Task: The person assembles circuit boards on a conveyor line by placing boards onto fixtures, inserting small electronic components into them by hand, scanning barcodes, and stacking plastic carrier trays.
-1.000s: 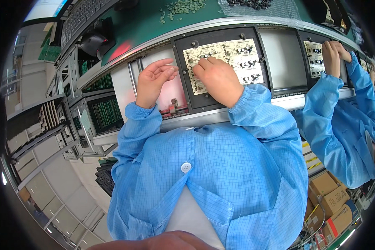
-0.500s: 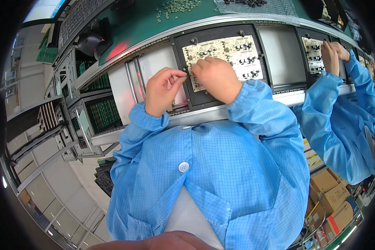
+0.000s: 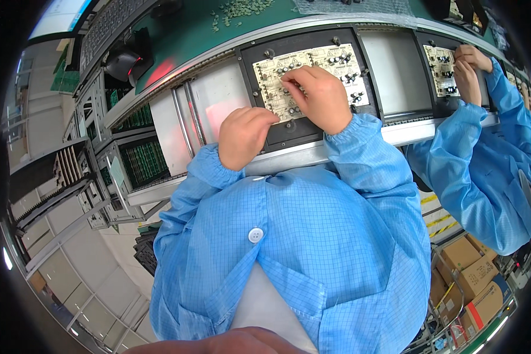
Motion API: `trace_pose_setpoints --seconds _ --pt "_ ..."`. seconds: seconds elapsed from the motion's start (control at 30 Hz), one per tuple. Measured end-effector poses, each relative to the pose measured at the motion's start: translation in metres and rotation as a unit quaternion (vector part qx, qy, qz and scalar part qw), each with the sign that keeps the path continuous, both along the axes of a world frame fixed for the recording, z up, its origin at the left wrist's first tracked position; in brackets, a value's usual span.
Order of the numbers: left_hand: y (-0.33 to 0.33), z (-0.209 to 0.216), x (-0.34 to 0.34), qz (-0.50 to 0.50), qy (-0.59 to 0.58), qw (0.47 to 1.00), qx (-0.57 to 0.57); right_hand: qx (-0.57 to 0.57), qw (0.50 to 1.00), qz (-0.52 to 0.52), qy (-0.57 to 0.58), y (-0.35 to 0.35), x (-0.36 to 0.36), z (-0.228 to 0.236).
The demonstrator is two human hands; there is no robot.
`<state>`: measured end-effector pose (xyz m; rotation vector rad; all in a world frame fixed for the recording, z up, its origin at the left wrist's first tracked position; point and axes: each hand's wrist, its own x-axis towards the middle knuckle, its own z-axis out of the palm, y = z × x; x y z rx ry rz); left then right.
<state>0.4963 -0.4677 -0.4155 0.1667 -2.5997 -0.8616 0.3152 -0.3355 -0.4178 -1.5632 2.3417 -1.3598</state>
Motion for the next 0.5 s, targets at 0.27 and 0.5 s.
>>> trace_pose_setpoints --seconds 0.27,0.5 --pt "-0.015 0.01 0.029 0.026 0.027 0.999 0.0 -0.004 0.99 0.049 0.132 0.002 0.021 -0.004" --pt "-0.056 0.017 0.229 0.495 0.092 0.859 -0.093 0.103 0.914 0.358 0.158 0.001 0.06 -0.006"
